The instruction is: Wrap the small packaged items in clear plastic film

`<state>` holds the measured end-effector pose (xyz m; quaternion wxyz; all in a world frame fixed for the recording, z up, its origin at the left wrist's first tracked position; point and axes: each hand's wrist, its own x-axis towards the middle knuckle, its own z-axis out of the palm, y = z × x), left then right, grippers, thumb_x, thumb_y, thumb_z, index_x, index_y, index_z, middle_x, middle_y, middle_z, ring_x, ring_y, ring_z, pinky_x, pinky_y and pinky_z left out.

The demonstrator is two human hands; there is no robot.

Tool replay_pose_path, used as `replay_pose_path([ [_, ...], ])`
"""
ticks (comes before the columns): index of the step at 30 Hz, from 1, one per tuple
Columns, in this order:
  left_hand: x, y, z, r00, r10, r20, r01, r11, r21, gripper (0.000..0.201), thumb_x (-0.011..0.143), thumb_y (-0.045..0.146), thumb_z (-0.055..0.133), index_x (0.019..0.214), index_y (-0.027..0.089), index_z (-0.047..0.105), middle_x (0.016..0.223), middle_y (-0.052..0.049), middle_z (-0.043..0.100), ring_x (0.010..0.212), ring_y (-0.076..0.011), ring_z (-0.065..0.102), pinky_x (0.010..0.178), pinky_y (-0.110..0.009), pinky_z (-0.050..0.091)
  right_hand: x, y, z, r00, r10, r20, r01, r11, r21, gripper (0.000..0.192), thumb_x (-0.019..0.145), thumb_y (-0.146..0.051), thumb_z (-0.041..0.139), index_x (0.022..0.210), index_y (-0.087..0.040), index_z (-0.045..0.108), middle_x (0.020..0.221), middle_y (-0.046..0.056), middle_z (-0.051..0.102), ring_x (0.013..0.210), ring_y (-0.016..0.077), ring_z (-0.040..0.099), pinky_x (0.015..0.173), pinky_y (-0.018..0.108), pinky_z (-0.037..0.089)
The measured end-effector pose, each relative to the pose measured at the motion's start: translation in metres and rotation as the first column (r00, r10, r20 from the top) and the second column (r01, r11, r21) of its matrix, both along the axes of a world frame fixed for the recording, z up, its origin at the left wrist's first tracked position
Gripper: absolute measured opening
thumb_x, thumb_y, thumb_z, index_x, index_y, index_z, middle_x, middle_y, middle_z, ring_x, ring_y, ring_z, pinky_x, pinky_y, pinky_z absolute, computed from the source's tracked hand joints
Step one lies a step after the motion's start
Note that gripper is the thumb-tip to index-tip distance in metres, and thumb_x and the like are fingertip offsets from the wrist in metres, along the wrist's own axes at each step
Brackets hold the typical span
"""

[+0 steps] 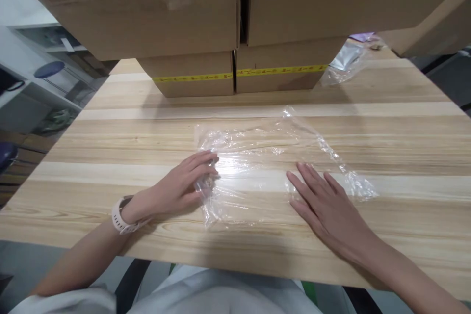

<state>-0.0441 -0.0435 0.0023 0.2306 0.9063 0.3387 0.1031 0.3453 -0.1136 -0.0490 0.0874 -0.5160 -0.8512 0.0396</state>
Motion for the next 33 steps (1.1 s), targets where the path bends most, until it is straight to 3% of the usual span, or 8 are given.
replay_pose_path([
  [3,0.002,-0.003,-0.006,0.999,-0.015,-0.051,0.015,1.0,-0.018,0.073,0.09,0.024,0.063,0.155,0.023,0.031,0.17,-0.014,0.023,0.159,-0.0349,0.013,0.127,-0.063,0.017,-0.008,-0.003,0.017,1.0,0.008,0.008,-0.008,0.999,-0.037,0.063,0.103,-0.055,0.041,0.162,-0.038,0.025,0.165,0.005,0.037,0.149,0.0323,0.04,0.115,0.056,0.041],
  [7,0.006,-0.007,-0.015,0.992,0.007,-0.125,-0.008,1.0,-0.004,0.101,0.091,0.048,0.068,0.164,0.026,0.002,0.173,-0.016,0.007,0.159,-0.0391,0.002,0.126,-0.067,0.008,-0.063,0.02,0.033,0.982,0.168,-0.092,-0.172,0.984,-0.042,0.06,0.105,-0.051,0.043,0.16,-0.033,0.031,0.164,0.006,0.038,0.15,0.0295,0.038,0.119,0.053,0.04],
  [11,0.006,-0.009,-0.023,0.995,0.056,-0.081,-0.057,0.998,-0.006,0.13,0.078,0.079,0.066,0.163,0.021,-0.013,0.171,-0.023,0.004,0.159,-0.042,-0.002,0.126,-0.067,0.005,-0.131,0.052,0.026,0.923,0.325,-0.204,-0.345,0.936,-0.068,0.078,0.103,-0.057,0.043,0.166,-0.024,0.011,0.169,0.012,0.023,0.156,0.0296,0.024,0.124,0.053,0.032],
  [15,-0.003,-0.007,-0.021,0.99,0.124,0.066,-0.121,0.991,-0.053,0.141,0.073,0.077,0.072,0.161,0.021,-0.024,0.17,-0.026,-0.003,0.159,-0.0408,0.0,0.127,-0.064,0.013,-0.165,0.066,0.008,0.886,0.382,-0.262,-0.412,0.909,-0.068,0.083,0.102,-0.061,0.043,0.166,-0.021,0.008,0.171,0.014,0.016,0.158,0.0289,0.016,0.127,0.053,0.026],
  [21,-0.016,-0.003,-0.001,0.969,0.118,0.217,-0.103,0.992,-0.079,0.088,0.088,0.044,0.076,0.16,0.032,0.027,0.165,-0.015,0.031,0.153,-0.0323,0.031,0.122,-0.054,0.035,-0.167,0.064,0.003,0.901,0.402,-0.167,-0.415,0.908,-0.052,0.071,0.101,-0.061,0.046,0.158,-0.021,0.031,0.171,0.011,0.02,0.159,0.0297,0.011,0.128,0.054,0.021],
  [27,-0.028,-0.001,0.0,0.978,0.106,0.181,-0.101,0.994,-0.037,0.051,0.095,0.031,0.068,0.143,0.027,0.052,0.128,-0.011,0.061,0.118,-0.0237,0.06,0.097,-0.04,0.054,-0.168,0.064,0.003,0.904,0.406,-0.134,-0.414,0.91,-0.034,0.08,0.096,-0.07,0.046,0.155,-0.016,0.037,0.167,0.016,0.028,0.157,0.0339,0.017,0.126,0.056,0.024],
  [31,-0.037,0.002,0.003,0.987,0.119,0.106,-0.115,0.992,-0.046,0.017,0.1,0.022,0.057,0.107,0.022,0.072,0.09,-0.004,0.066,0.083,-0.0166,0.063,0.074,-0.028,0.051,-0.168,0.064,0.0,0.906,0.404,-0.129,-0.411,0.911,-0.027,0.084,0.097,-0.072,0.044,0.161,-0.019,0.028,0.167,0.013,0.03,0.157,0.0324,0.018,0.126,0.054,0.025],
  [33,-0.041,0.004,0.009,0.993,0.106,0.049,-0.103,0.993,-0.065,0.021,0.1,0.02,0.055,0.089,0.021,0.073,0.083,-0.003,0.066,0.08,-0.0156,0.063,0.072,-0.026,0.048,-0.167,0.064,0.0,0.902,0.41,-0.132,-0.417,0.909,-0.023,0.081,0.097,-0.071,0.043,0.161,-0.023,0.029,0.169,0.012,0.025,0.158,0.0322,0.017,0.125,0.054,0.025],
])
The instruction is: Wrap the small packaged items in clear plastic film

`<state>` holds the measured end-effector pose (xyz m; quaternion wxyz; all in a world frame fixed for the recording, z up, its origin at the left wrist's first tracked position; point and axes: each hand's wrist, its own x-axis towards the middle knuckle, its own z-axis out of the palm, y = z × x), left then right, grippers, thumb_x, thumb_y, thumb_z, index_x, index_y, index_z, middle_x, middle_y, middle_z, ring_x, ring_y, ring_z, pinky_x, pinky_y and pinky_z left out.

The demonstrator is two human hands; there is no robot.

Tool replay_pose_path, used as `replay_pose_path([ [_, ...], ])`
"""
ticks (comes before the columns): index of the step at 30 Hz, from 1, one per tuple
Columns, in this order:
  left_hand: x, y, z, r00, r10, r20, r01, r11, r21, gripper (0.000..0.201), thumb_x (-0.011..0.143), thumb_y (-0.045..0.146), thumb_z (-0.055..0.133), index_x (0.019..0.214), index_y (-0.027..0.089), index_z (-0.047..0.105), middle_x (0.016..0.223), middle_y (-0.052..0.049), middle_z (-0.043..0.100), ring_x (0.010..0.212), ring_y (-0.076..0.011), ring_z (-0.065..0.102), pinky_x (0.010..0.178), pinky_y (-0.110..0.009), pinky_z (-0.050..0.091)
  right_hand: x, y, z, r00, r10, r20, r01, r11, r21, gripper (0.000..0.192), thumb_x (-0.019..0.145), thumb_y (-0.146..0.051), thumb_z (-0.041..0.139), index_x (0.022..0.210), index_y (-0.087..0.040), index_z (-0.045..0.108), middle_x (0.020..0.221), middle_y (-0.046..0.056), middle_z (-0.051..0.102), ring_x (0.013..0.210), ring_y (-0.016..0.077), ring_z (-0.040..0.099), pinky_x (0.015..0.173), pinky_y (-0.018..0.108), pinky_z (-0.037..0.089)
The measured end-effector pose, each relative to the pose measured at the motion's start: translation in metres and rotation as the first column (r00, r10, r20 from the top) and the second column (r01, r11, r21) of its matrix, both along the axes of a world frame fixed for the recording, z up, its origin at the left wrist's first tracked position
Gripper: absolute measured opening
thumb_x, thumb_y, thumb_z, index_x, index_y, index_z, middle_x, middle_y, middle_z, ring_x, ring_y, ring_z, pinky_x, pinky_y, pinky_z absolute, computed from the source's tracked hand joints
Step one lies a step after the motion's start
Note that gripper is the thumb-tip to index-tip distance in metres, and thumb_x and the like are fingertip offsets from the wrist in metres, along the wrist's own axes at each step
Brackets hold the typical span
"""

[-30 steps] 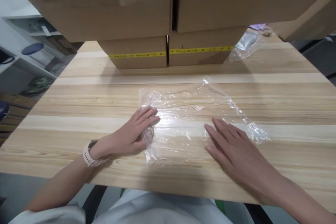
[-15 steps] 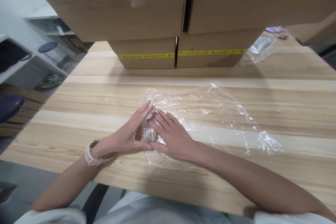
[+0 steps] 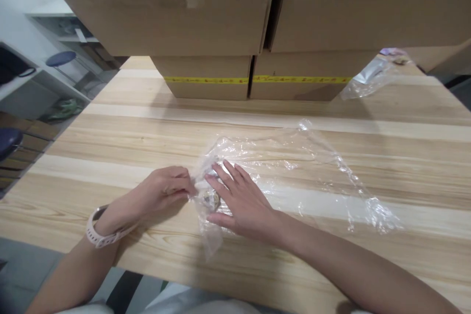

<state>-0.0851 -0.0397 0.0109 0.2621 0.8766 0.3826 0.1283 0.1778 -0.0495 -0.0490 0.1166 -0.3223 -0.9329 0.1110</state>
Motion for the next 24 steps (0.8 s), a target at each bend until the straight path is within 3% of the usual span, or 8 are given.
replay_pose_path([
  [6,-0.034,0.004,0.019,0.988,0.013,-0.154,-0.032,0.992,-0.123,0.027,0.099,0.022,0.054,0.082,0.025,0.075,0.081,-0.001,0.07,0.078,-0.0155,0.066,0.071,-0.025,0.049,0.0,0.001,0.001,1.0,0.004,-0.012,-0.004,0.999,-0.04,0.063,0.099,-0.066,0.043,0.154,-0.034,0.04,0.171,0.005,0.02,0.158,0.0317,0.016,0.124,0.057,0.028],
  [8,-0.045,0.004,0.028,0.984,0.074,-0.163,-0.097,0.986,-0.138,0.026,0.099,0.028,0.055,0.085,0.026,0.076,0.084,-0.001,0.072,0.079,-0.0158,0.068,0.073,-0.026,0.051,0.0,0.001,0.001,1.0,0.002,-0.013,-0.003,0.999,-0.052,0.063,0.099,-0.067,0.043,0.153,-0.035,0.041,0.171,0.005,0.02,0.158,0.0317,0.016,0.124,0.058,0.028],
  [10,-0.045,0.002,0.039,0.978,0.184,-0.097,-0.194,0.975,-0.107,0.024,0.099,0.033,0.057,0.088,0.025,0.076,0.089,-0.002,0.074,0.082,-0.0161,0.069,0.075,-0.027,0.054,0.0,0.001,0.001,1.0,0.001,-0.011,-0.002,0.998,-0.056,0.063,0.1,-0.066,0.042,0.153,-0.034,0.04,0.171,0.006,0.019,0.158,0.0315,0.015,0.124,0.058,0.028],
  [13,-0.021,-0.008,0.045,0.942,0.27,0.201,-0.264,0.963,-0.059,0.02,0.099,0.037,0.059,0.099,0.025,0.075,0.098,-0.003,0.074,0.092,-0.0191,0.071,0.083,-0.033,0.058,0.0,0.0,0.002,1.0,0.006,-0.016,-0.006,0.999,-0.046,0.062,0.101,-0.065,0.041,0.153,-0.031,0.041,0.171,0.009,0.019,0.158,0.0323,0.014,0.124,0.059,0.027],
  [15,0.004,-0.015,0.036,0.922,0.209,0.326,-0.204,0.978,-0.05,0.033,0.097,0.045,0.063,0.126,0.028,0.067,0.12,-0.007,0.072,0.115,-0.0255,0.067,0.098,-0.044,0.057,-0.001,0.0,0.002,1.0,0.004,-0.012,-0.005,0.999,-0.044,0.062,0.101,-0.065,0.041,0.151,-0.029,0.044,0.171,0.01,0.02,0.158,0.0327,0.015,0.125,0.059,0.025],
  [18,0.028,-0.017,0.004,0.983,0.043,0.18,-0.037,0.999,-0.035,0.109,0.082,0.058,0.077,0.165,0.028,0.013,0.166,-0.018,0.032,0.153,-0.0371,0.031,0.122,-0.058,0.035,-0.002,0.0,0.004,1.0,-0.004,-0.01,0.003,0.999,-0.05,0.061,0.1,-0.066,0.043,0.148,-0.028,0.047,0.169,0.009,0.025,0.157,0.0328,0.02,0.126,0.058,0.024],
  [20,0.03,-0.013,-0.02,0.997,-0.012,0.078,0.012,1.0,0.001,0.138,0.072,0.065,0.082,0.164,0.024,-0.013,0.171,-0.023,0.009,0.158,-0.0416,0.011,0.126,-0.063,0.023,-0.002,0.0,0.005,1.0,-0.007,-0.031,0.005,0.999,-0.046,0.062,0.1,-0.065,0.044,0.149,-0.028,0.046,0.169,0.009,0.025,0.156,0.0325,0.022,0.126,0.057,0.025],
  [24,0.016,-0.002,-0.046,1.0,0.014,0.003,-0.014,0.999,0.032,0.149,0.067,0.077,0.075,0.159,0.022,-0.027,0.17,-0.029,0.001,0.158,-0.0438,0.004,0.126,-0.065,0.013,0.002,0.002,0.006,0.994,-0.009,-0.108,0.002,0.998,-0.062,0.058,0.099,-0.061,0.049,0.147,-0.027,0.048,0.166,0.009,0.033,0.154,0.0306,0.027,0.124,0.055,0.029],
])
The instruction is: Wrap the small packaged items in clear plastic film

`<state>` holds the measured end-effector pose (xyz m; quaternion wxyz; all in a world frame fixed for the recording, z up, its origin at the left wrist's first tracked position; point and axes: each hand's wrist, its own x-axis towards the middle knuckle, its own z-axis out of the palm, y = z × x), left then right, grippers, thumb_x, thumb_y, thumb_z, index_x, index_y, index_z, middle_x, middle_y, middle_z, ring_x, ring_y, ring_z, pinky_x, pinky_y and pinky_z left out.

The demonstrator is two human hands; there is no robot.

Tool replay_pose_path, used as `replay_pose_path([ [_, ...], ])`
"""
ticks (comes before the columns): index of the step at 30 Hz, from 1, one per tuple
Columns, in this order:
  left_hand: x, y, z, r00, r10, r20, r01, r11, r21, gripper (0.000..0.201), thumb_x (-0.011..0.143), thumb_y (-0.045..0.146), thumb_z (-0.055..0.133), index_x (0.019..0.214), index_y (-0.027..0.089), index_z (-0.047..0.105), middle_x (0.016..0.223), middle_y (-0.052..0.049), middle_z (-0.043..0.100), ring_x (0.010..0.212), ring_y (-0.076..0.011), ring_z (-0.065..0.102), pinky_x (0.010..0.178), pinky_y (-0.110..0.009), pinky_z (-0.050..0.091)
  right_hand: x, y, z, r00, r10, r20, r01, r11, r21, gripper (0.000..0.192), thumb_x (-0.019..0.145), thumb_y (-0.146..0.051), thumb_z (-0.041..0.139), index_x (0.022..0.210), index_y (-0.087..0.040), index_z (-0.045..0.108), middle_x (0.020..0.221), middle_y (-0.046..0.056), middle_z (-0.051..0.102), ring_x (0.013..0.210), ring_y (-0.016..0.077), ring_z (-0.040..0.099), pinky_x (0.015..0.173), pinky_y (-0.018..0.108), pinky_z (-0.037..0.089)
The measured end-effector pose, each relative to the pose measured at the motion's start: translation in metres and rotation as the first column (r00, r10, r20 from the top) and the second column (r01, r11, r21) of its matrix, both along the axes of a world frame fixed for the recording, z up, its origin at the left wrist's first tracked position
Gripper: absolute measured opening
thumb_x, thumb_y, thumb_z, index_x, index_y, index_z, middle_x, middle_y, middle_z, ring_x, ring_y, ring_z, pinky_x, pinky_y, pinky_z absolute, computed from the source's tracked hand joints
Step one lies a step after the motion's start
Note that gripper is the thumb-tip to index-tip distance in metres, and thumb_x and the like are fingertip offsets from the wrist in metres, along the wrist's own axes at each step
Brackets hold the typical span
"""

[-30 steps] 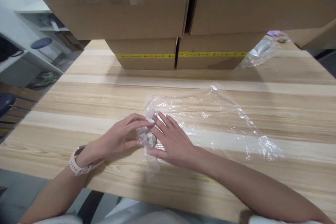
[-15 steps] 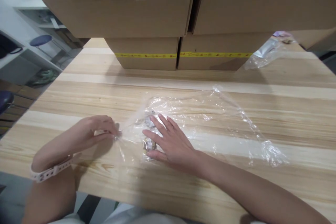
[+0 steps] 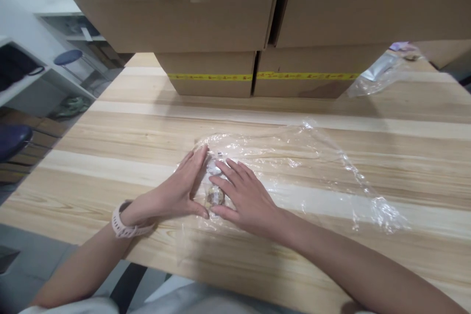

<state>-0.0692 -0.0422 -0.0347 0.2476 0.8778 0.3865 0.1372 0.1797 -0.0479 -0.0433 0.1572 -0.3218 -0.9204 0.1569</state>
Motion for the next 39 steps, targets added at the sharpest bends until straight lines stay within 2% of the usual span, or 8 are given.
replay_pose_path([
  [5,0.002,0.001,0.003,0.998,0.016,-0.057,-0.015,1.0,0.019,0.147,0.067,0.085,0.067,0.159,0.021,-0.029,0.169,-0.03,0.003,0.158,-0.0435,0.002,0.125,-0.066,0.008,0.004,0.001,-0.001,0.994,-0.062,-0.092,0.054,0.995,-0.089,0.082,0.093,-0.069,0.056,0.157,-0.025,0.032,0.167,0.016,0.026,0.155,0.0329,0.024,0.12,0.058,0.035],
  [10,0.015,-0.001,0.006,0.999,0.015,0.037,-0.015,1.0,-0.003,0.135,0.079,0.075,0.067,0.159,0.024,-0.029,0.167,-0.026,0.022,0.156,-0.0372,0.026,0.127,-0.064,0.01,0.004,0.004,0.0,0.991,-0.088,-0.099,0.073,0.987,-0.141,0.1,0.09,-0.072,0.057,0.166,-0.028,0.008,0.17,0.016,0.017,0.156,0.0337,0.021,0.12,0.059,0.035],
  [22,0.017,-0.005,0.017,0.979,0.085,0.184,-0.081,0.996,-0.031,0.107,0.085,0.042,0.08,0.164,0.031,0.009,0.151,-0.016,0.05,0.131,-0.0329,0.052,0.11,-0.054,0.043,0.007,0.006,0.006,0.912,-0.098,-0.399,0.033,0.985,-0.167,0.056,0.092,-0.043,0.073,0.14,-0.03,0.047,0.138,0.009,0.061,0.124,0.0269,0.058,0.101,0.048,0.052],
  [26,0.018,-0.005,0.02,0.971,0.171,0.165,-0.158,0.983,-0.09,0.039,0.09,0.027,0.074,0.127,0.023,0.061,0.12,-0.01,0.064,0.108,-0.0266,0.058,0.094,-0.043,0.05,0.01,0.0,0.004,0.844,-0.156,-0.514,0.052,0.976,-0.211,0.046,0.09,-0.029,0.074,0.13,-0.029,0.053,0.119,0.006,0.068,0.101,0.0221,0.067,0.08,0.037,0.057],
  [28,0.022,-0.008,0.023,0.963,0.211,0.169,-0.195,0.975,-0.106,0.004,0.095,0.023,0.064,0.097,0.019,0.066,0.102,-0.007,0.065,0.098,-0.0239,0.058,0.086,-0.038,0.048,0.012,-0.003,0.003,0.807,-0.146,-0.572,0.047,0.982,-0.185,0.048,0.088,-0.027,0.075,0.13,-0.029,0.053,0.117,0.006,0.068,0.101,0.0221,0.068,0.084,0.038,0.057],
  [31,0.028,-0.013,0.026,0.922,0.28,0.268,-0.242,0.956,-0.167,0.012,0.099,0.024,0.055,0.089,0.019,0.062,0.096,-0.007,0.066,0.095,-0.0228,0.056,0.086,-0.037,0.045,0.012,-0.006,0.002,0.716,-0.108,-0.689,0.019,0.991,-0.136,0.053,0.087,-0.023,0.076,0.133,-0.029,0.05,0.115,0.006,0.068,0.103,0.0224,0.068,0.087,0.038,0.057],
  [34,0.036,-0.019,0.026,0.793,0.442,0.419,-0.21,0.844,-0.493,0.017,0.1,0.035,0.056,0.093,0.019,0.058,0.085,-0.003,0.063,0.077,-0.0163,0.055,0.072,-0.029,0.043,0.011,-0.008,0.003,0.621,-0.103,-0.777,0.008,0.992,-0.126,0.056,0.087,-0.017,0.074,0.135,-0.028,0.047,0.111,0.007,0.067,0.098,0.0221,0.068,0.083,0.039,0.058],
  [39,0.046,-0.02,0.025,0.46,0.759,0.461,0.11,0.467,-0.877,0.039,0.085,0.047,0.079,0.089,0.019,0.052,0.069,0.004,0.059,0.058,-0.009,0.05,0.058,-0.021,0.037,0.012,-0.012,0.009,0.611,-0.046,-0.79,0.057,0.998,-0.015,0.06,0.088,-0.016,0.07,0.141,-0.027,0.043,0.105,0.007,0.065,0.09,0.0217,0.065,0.077,0.039,0.058],
])
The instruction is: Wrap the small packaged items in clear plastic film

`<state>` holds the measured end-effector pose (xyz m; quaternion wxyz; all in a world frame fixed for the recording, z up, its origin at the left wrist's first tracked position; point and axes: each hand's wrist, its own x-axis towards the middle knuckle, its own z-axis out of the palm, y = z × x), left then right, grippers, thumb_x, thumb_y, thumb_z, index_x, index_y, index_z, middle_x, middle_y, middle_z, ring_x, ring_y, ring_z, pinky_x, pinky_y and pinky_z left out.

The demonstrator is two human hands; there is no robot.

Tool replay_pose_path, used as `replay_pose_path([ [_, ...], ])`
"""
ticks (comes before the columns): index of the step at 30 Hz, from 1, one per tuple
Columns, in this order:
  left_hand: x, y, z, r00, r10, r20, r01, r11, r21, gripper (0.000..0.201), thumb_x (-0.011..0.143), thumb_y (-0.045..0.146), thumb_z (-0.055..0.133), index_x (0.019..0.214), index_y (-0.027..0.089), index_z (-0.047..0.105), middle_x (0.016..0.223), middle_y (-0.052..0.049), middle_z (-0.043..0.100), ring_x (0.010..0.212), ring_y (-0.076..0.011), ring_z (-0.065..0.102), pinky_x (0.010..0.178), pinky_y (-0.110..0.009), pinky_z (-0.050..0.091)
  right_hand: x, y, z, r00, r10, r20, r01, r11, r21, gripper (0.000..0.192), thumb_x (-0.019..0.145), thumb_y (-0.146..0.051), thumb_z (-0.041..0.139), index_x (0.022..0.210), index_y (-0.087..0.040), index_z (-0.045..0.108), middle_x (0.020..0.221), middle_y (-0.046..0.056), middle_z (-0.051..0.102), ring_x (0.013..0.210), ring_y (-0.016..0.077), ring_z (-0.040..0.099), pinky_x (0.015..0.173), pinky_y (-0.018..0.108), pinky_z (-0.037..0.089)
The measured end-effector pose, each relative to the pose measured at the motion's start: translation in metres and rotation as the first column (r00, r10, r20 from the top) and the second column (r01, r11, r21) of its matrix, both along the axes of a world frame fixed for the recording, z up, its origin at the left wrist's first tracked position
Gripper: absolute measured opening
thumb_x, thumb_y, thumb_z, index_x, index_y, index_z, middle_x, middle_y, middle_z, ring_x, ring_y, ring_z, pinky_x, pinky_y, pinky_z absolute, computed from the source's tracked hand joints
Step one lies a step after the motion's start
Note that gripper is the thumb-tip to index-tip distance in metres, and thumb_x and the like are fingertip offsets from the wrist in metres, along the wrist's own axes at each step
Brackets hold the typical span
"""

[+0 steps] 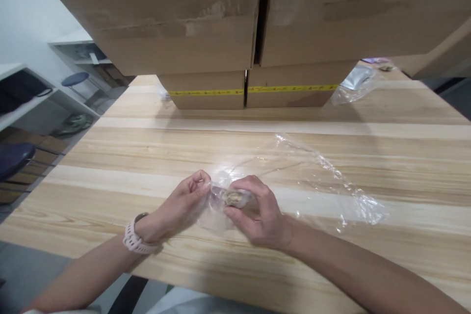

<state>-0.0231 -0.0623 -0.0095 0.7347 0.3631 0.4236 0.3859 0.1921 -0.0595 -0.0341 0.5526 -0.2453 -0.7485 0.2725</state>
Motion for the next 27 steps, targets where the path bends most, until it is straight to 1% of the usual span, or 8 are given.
replay_pose_path([
  [5,-0.002,0.003,0.004,0.987,0.056,0.148,-0.043,0.995,-0.089,0.041,0.075,0.038,0.09,0.089,0.017,0.059,0.075,0.003,0.062,0.062,-0.0071,0.054,0.059,-0.017,0.04,-0.003,0.0,0.006,0.96,0.0,0.28,0.026,0.996,-0.086,0.052,0.095,-0.037,0.064,0.142,-0.027,0.044,0.122,0.012,0.06,0.11,0.0264,0.061,0.094,0.046,0.053],
  [8,-0.003,0.001,0.001,0.976,-0.052,0.212,0.059,0.998,-0.025,0.034,0.08,0.035,0.086,0.092,0.017,0.061,0.082,0.001,0.062,0.07,-0.0088,0.057,0.066,-0.019,0.043,-0.01,0.002,0.002,0.915,0.0,0.403,0.027,0.998,-0.06,0.061,0.095,-0.046,0.063,0.149,-0.029,0.04,0.158,0.017,0.034,0.146,0.0373,0.035,0.113,0.061,0.036],
  [10,-0.002,-0.002,-0.003,0.967,-0.11,0.229,0.109,0.994,0.019,0.03,0.082,0.032,0.084,0.094,0.017,0.061,0.087,-0.001,0.063,0.075,-0.0106,0.059,0.07,-0.022,0.045,-0.014,0.002,-0.001,0.881,0.019,0.473,0.022,0.996,-0.081,0.075,0.094,-0.047,0.065,0.157,-0.031,0.027,0.166,0.018,0.021,0.152,0.0392,0.025,0.114,0.065,0.032],
  [14,0.001,-0.004,-0.007,0.977,-0.12,0.176,0.103,0.989,0.106,0.026,0.084,0.029,0.083,0.093,0.018,0.06,0.092,-0.002,0.064,0.084,-0.0132,0.062,0.078,-0.026,0.048,-0.014,0.001,-0.006,0.838,0.117,0.533,-0.018,0.982,-0.187,0.096,0.09,-0.046,0.072,0.163,-0.032,0.011,0.15,0.015,0.051,0.134,0.0335,0.051,0.107,0.058,0.042],
  [20,0.007,-0.017,0.009,0.981,-0.135,-0.139,0.178,0.913,0.368,0.029,0.09,0.027,0.075,0.116,0.024,0.062,0.116,-0.005,0.066,0.109,-0.0191,0.063,0.096,-0.033,0.05,-0.004,-0.005,-0.004,0.892,0.08,0.445,0.006,0.982,-0.188,0.081,0.092,-0.037,0.07,0.16,-0.034,0.026,0.131,0.008,0.067,0.112,0.0246,0.065,0.096,0.044,0.053],
  [23,0.004,-0.023,0.013,0.941,-0.057,-0.332,0.224,0.843,0.49,0.042,0.094,0.028,0.069,0.133,0.029,0.055,0.144,-0.009,0.053,0.133,-0.0254,0.053,0.11,-0.041,0.045,0.003,-0.005,-0.004,0.918,0.071,0.39,0.009,0.98,-0.201,0.07,0.092,-0.032,0.07,0.155,-0.033,0.039,0.117,0.005,0.071,0.092,0.0191,0.067,0.082,0.036,0.057],
  [25,-0.001,-0.022,0.011,0.914,0.038,-0.405,0.193,0.835,0.515,0.046,0.095,0.03,0.067,0.139,0.031,0.052,0.153,-0.01,0.046,0.135,-0.0268,0.051,0.112,-0.043,0.045,0.014,0.002,-0.006,0.933,-0.001,0.36,0.1,0.961,-0.258,0.061,0.09,-0.031,0.071,0.148,-0.033,0.05,0.111,0.004,0.071,0.084,0.0172,0.067,0.074,0.033,0.058],
  [27,-0.006,-0.018,0.008,0.894,0.101,-0.436,0.133,0.87,0.475,0.044,0.096,0.033,0.066,0.138,0.03,0.053,0.149,-0.011,0.05,0.128,-0.0258,0.057,0.107,-0.042,0.048,0.038,0.021,-0.006,0.937,-0.191,0.291,0.293,0.883,-0.366,0.055,0.088,-0.034,0.073,0.141,-0.031,0.057,0.111,0.004,0.071,0.083,0.0171,0.067,0.071,0.031,0.058],
])
